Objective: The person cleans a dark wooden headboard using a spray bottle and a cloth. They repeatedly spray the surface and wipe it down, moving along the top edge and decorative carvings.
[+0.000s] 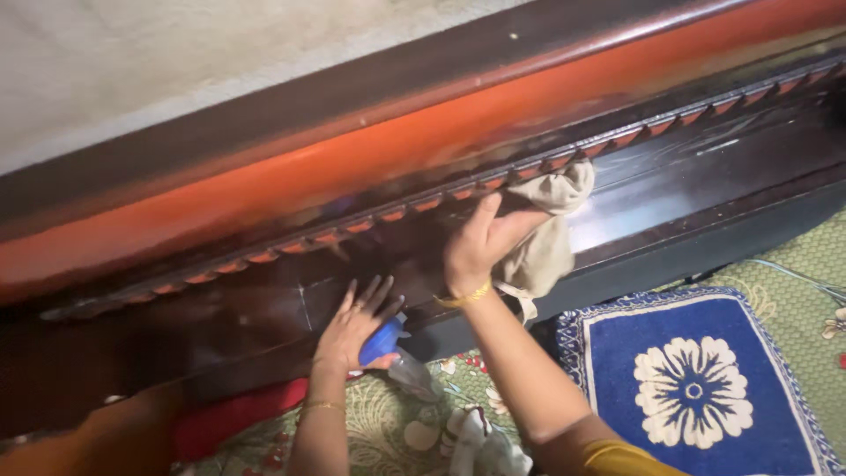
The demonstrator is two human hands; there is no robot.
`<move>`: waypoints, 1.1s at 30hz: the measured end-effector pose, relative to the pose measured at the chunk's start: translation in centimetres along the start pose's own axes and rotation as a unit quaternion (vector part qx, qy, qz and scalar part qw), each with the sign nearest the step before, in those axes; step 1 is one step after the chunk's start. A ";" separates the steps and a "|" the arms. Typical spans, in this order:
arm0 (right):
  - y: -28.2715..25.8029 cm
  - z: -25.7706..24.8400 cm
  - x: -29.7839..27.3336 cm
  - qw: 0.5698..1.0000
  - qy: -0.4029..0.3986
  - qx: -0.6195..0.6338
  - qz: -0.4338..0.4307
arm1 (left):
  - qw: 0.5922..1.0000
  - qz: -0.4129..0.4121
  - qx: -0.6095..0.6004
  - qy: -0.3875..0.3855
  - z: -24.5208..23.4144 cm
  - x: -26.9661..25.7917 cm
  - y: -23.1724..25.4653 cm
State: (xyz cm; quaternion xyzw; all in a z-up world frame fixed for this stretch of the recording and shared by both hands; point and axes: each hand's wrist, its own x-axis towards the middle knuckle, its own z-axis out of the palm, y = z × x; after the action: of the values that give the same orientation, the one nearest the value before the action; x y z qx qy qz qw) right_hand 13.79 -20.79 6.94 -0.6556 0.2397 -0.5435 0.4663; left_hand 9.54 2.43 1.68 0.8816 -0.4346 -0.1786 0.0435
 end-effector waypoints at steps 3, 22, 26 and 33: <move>1.5 -3.1 -0.5 0.982 -0.142 0.117 -0.039 | 1.000 0.017 -0.003 0.007 0.1 0.0 0.1; 32.1 -11.5 22.0 0.991 0.134 0.013 0.002 | 0.999 0.014 -0.041 0.030 0.6 -0.1 0.3; 25.5 -3.1 3.9 0.962 0.131 0.000 0.241 | 0.999 0.011 -0.037 0.038 0.9 0.2 0.0; 8.1 -2.6 -13.9 0.929 -0.251 -0.031 0.270 | 0.985 -0.061 -0.158 0.027 1.9 0.0 -0.4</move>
State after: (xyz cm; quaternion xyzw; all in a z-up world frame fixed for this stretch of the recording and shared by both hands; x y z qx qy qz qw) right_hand 8.78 -13.95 -6.98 -0.6950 0.2993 -0.2075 0.6200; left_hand 9.13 2.84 -0.15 0.8928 -0.3455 -0.2236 0.1830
